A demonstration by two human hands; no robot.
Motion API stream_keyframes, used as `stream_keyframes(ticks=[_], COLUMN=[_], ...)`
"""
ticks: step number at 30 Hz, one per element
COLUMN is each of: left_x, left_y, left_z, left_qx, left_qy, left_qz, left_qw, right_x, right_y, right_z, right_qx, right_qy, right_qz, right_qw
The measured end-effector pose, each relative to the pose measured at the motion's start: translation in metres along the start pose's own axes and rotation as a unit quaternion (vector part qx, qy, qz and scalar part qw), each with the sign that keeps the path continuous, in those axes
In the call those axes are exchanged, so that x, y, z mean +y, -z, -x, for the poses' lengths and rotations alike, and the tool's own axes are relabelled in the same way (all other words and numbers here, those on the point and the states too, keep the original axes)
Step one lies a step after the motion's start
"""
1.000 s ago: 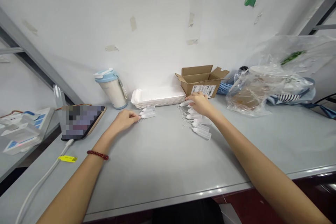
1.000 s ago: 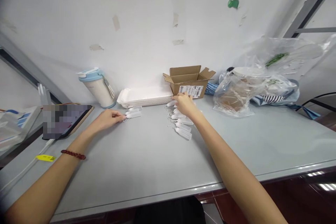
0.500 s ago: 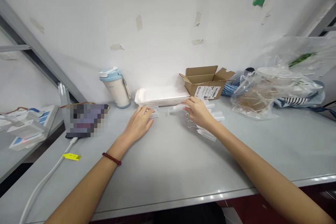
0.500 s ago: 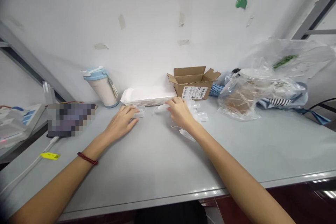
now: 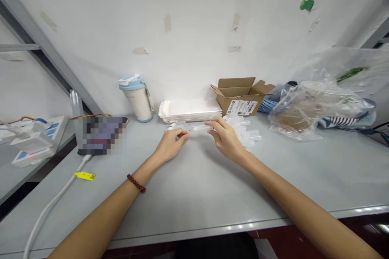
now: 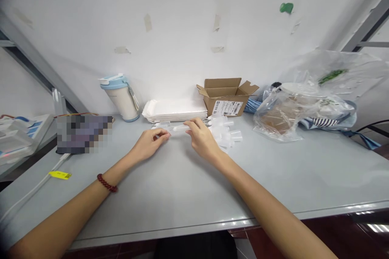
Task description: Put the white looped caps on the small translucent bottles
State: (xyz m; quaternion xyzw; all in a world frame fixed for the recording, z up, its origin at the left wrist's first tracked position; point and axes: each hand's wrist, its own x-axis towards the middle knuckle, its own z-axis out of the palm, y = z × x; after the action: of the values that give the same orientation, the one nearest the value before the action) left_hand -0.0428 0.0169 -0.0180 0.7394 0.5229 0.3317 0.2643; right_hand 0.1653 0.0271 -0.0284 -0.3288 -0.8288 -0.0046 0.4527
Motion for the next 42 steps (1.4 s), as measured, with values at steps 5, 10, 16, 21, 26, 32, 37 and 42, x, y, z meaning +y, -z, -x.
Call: stream_keyframes(ticks=[5, 10, 16, 21, 26, 32, 37, 42], left_x=[-0.005, -0.004, -0.001, 0.0, 0.003, 0.004, 0.0, 0.001], left_y=[0.0, 0.001, 0.004, 0.004, 0.004, 0.003, 0.0, 0.001], left_z=[-0.004, -0.004, -0.003, -0.002, -0.001, 0.0, 0.0, 0.001], left_qx=[-0.003, -0.01, -0.008, -0.013, -0.02, -0.008, -0.013, -0.02], left_qy=[0.05, 0.068, 0.075, 0.077, 0.076, 0.082, 0.076, 0.079], left_qz=[0.119, 0.18, 0.198, 0.205, 0.205, 0.177, 0.176, 0.172], left_qw=[0.992, 0.981, 0.977, 0.976, 0.976, 0.981, 0.981, 0.982], right_x=[-0.001, -0.003, -0.004, -0.003, -0.002, -0.001, 0.0, 0.0], right_y=[0.004, 0.007, 0.006, 0.006, 0.006, 0.005, -0.002, -0.008], right_z=[-0.001, -0.003, -0.003, -0.003, -0.004, -0.001, 0.003, 0.007], right_qx=[0.001, -0.018, -0.019, -0.018, -0.022, -0.028, -0.019, -0.002], right_qy=[-0.047, -0.093, -0.115, -0.124, -0.121, -0.083, -0.041, -0.022], right_qz=[-0.032, -0.064, -0.078, -0.085, -0.086, -0.069, -0.065, -0.063], right_qw=[0.998, 0.993, 0.99, 0.989, 0.989, 0.994, 0.997, 0.998])
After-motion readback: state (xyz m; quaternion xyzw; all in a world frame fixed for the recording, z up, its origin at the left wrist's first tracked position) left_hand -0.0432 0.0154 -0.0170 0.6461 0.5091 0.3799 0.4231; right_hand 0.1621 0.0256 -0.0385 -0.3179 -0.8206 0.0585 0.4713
